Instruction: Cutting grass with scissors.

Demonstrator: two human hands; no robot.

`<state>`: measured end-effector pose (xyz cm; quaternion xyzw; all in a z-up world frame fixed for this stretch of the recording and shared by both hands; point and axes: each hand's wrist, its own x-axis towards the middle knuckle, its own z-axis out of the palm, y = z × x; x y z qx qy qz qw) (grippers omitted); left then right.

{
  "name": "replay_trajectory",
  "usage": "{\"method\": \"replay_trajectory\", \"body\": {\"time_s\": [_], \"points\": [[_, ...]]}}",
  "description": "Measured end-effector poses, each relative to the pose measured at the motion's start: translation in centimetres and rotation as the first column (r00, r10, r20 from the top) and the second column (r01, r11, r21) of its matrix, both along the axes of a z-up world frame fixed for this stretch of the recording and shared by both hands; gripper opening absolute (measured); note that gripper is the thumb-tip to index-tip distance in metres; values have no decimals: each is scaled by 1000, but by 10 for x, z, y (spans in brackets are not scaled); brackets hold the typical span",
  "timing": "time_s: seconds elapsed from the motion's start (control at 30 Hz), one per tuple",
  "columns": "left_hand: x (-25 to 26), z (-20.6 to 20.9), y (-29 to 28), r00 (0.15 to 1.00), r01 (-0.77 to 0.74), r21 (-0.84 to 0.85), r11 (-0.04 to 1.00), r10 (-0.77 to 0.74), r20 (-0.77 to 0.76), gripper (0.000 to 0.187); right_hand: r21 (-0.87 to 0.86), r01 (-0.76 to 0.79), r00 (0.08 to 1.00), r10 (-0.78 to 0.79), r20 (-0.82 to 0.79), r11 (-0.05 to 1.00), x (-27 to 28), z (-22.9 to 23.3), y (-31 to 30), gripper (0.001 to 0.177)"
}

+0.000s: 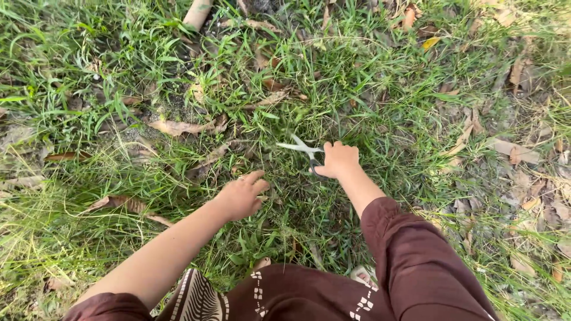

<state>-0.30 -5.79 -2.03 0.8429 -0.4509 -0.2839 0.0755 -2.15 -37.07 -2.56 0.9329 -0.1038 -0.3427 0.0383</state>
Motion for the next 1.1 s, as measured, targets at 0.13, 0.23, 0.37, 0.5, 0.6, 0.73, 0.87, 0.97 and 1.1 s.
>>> {"method": "replay_trajectory", "body": {"time_s": [0.13, 0.23, 0.37, 0.5, 0.6, 0.73, 0.87, 0.97, 1.1], "points": [[-6, 7, -6, 998, -17, -13, 1000, 16, -57, 52, -23, -69, 997, 68, -41, 997, -2, 15, 33, 80], [-6, 2, -5, 999, -30, -45, 999, 28, -41, 53, 59, 10, 999, -13, 46, 998, 0, -28, 46, 62], [-10, -1, 5, 997, -66, -97, 993, 61, -55, 54, 81, 16, 957, -39, 287, 997, -10, -88, 48, 53], [-7, -7, 15, 993, -104, -101, 989, 98, -67, 57, 207, 32, 960, -88, 267, 978, -1, -82, 37, 44], [-8, -10, 22, 991, -118, -98, 988, 111, -73, 56, 202, 114, 971, -152, 182, 973, 1, -46, 35, 59], [-1, -5, 23, 991, -119, -91, 989, 112, -73, 55, 54, 114, 978, -122, 172, 992, 10, -36, 34, 90], [2, -3, 24, 987, -136, -98, 986, 127, -96, 56, 19, 149, 979, -150, 142, 989, 32, -34, 58, 98], [4, -11, 30, 982, -162, -122, 979, 148, -115, 55, 31, 158, 967, -161, 199, 987, 52, -32, 78, 82], [4, -26, 39, 979, -182, -182, 966, 162, -123, 54, 86, 140, 962, -156, 224, 986, 72, -41, 86, 61]]}}
